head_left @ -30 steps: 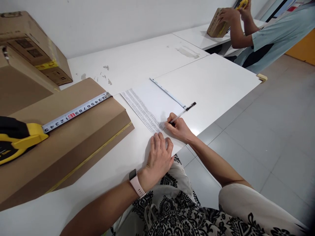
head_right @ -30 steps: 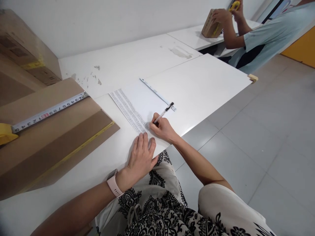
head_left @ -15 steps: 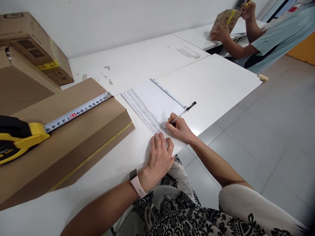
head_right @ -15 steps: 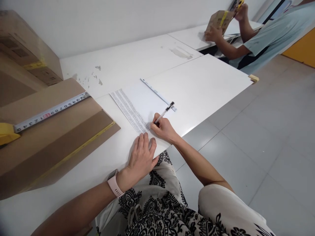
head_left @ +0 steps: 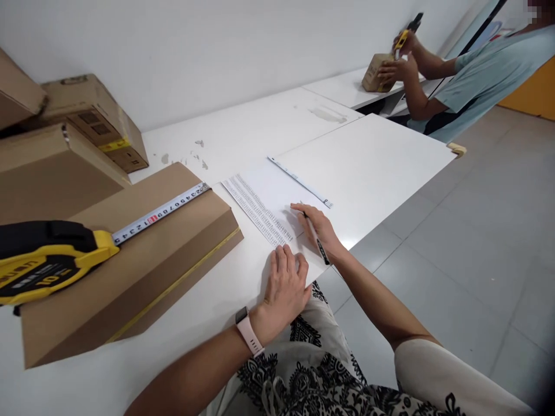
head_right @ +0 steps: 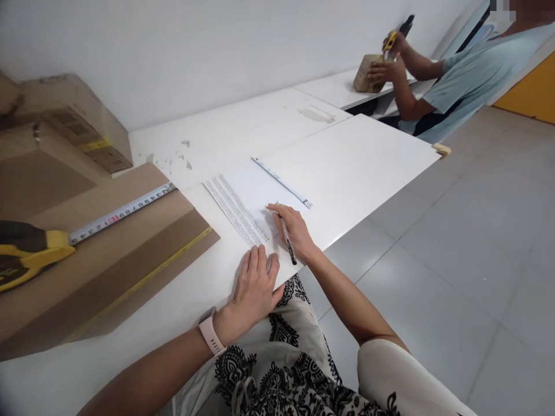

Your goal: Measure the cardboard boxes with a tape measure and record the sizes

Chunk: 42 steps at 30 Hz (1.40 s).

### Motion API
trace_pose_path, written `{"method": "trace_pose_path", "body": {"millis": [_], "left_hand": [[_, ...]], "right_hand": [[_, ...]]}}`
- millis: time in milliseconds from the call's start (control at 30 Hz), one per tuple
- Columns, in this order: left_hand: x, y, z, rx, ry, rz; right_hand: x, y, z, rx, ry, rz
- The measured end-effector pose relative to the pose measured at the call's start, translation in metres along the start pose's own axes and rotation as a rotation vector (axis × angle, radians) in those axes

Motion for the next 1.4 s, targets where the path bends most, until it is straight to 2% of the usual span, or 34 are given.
{"method": "trace_pose_path", "body": {"millis": [100,167,333,433,533,667,767,833,933,1033,1100,1167,1233,1300,1400], "left_hand": [[0.001,0.003,0.002,0.005,-0.011,-0.097],[0.001,0.007,0.003,0.071,-0.018,-0.216],[0.007,0.023,0.003,0.291,-0.091,-0.585],[0.016,0.030,-0.001,0.356,-0.101,-0.665],[0.031,0.036,-0.004,0.423,-0.007,-0.668],[0.062,0.046,0.000,0.450,0.132,-0.662],[0.100,0.057,0.017,0.393,0.223,-0.714],[0.136,0.064,0.035,0.320,0.320,-0.731],[0.203,0.072,0.070,0.132,0.600,-0.742],[0.265,0.067,0.101,-0.007,0.984,-0.683],[0.288,0.056,0.116,0.015,1.167,-0.622],[0.295,0.042,0.124,0.019,1.253,-0.645],[0.291,0.029,0.126,-0.033,1.295,-0.695],[0.284,0.019,0.126,-0.075,1.325,-0.721],[0.280,0.014,0.124,-0.079,1.334,-0.738]], "right_hand": [[0.001,-0.005,0.000,0.205,0.095,0.136],[0.007,-0.003,0.001,0.285,0.140,0.203],[0.039,0.021,0.005,0.329,0.196,0.263],[0.043,0.035,0.009,0.327,0.203,0.285],[0.015,0.033,0.017,0.387,0.248,0.276],[-0.052,0.008,0.029,0.548,0.376,0.374],[-0.087,-0.011,0.037,0.614,0.418,0.454],[-0.092,-0.017,0.044,0.611,0.383,0.458],[-0.062,-0.021,0.055,0.485,0.298,0.333],[0.005,-0.029,0.064,0.312,0.263,0.129],[0.056,-0.039,0.068,0.274,0.272,0.085],[0.095,-0.050,0.071,0.302,0.291,0.116],[0.116,-0.058,0.072,0.366,0.294,0.157],[0.120,-0.063,0.072,0.421,0.277,0.192],[0.114,-0.067,0.079,0.444,0.227,0.244]]}}
Point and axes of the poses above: each hand's wrist, its own x-axis away from the middle knuckle, its own y-axis out of the back of the hand, z = x × y, the point moved 2 cm from there along -x, towards the middle knuckle, and after that the axes turned 3 degrees about -z, right-handed, at the moved point
